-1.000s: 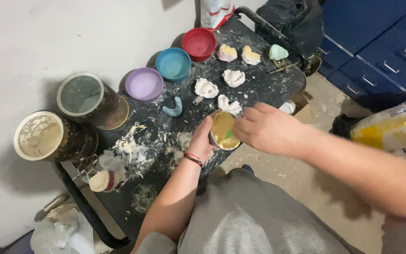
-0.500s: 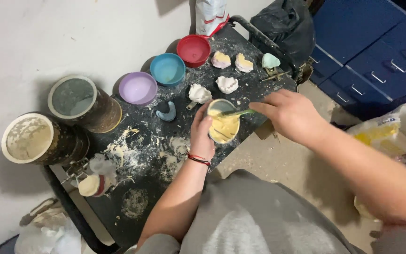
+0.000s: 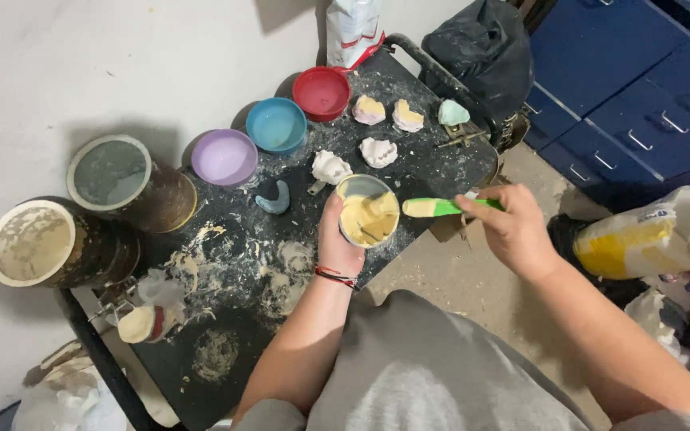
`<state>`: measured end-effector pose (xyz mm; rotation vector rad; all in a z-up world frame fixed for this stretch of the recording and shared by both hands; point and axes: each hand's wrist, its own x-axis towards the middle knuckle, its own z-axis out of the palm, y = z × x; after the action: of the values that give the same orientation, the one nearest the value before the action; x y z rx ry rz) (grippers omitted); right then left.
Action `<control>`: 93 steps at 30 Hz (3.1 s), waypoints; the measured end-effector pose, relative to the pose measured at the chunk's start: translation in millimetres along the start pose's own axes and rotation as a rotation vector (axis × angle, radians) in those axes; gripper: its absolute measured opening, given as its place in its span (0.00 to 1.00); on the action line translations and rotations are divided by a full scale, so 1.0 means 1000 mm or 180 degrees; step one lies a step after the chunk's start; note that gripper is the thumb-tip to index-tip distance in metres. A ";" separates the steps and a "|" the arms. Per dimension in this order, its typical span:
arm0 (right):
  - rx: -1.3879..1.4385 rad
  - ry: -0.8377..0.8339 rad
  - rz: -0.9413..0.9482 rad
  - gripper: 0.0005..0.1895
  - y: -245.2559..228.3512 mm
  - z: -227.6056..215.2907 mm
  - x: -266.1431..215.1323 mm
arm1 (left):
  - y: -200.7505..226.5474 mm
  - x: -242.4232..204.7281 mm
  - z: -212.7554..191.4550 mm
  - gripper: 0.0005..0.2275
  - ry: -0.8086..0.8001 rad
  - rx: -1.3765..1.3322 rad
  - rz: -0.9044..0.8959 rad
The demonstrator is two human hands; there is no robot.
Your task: The person uses a green spatula to scoop a yellowish paste from a small container and applies it to the interior of several white, shell-like objects. The person repeatedly scoops the material and spreads it inside the objects, which are arranged on a cluttered black table.
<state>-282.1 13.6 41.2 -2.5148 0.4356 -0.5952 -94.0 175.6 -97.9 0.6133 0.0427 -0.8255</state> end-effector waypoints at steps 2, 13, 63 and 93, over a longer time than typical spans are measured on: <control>0.0221 0.0053 0.0157 0.10 0.018 0.014 -0.012 | -0.006 0.002 0.005 0.26 -0.0084 0.0046 0.0078; 0.1701 -0.0672 0.1833 0.08 0.029 0.027 -0.018 | -0.004 -0.001 0.001 0.27 -0.0244 0.0265 0.0438; -0.2084 -0.0397 -0.1342 0.09 -0.004 0.029 0.044 | -0.025 0.000 0.021 0.21 -0.0188 0.0743 0.0883; 0.1716 -0.0725 0.2259 0.20 0.035 0.089 -0.050 | -0.001 0.000 -0.045 0.20 0.0238 0.1470 0.0128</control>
<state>-287.3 41.2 -62.7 -1.7243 0.8844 -0.1136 -86.2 199.1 -135.9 1.0767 -0.0951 -0.7768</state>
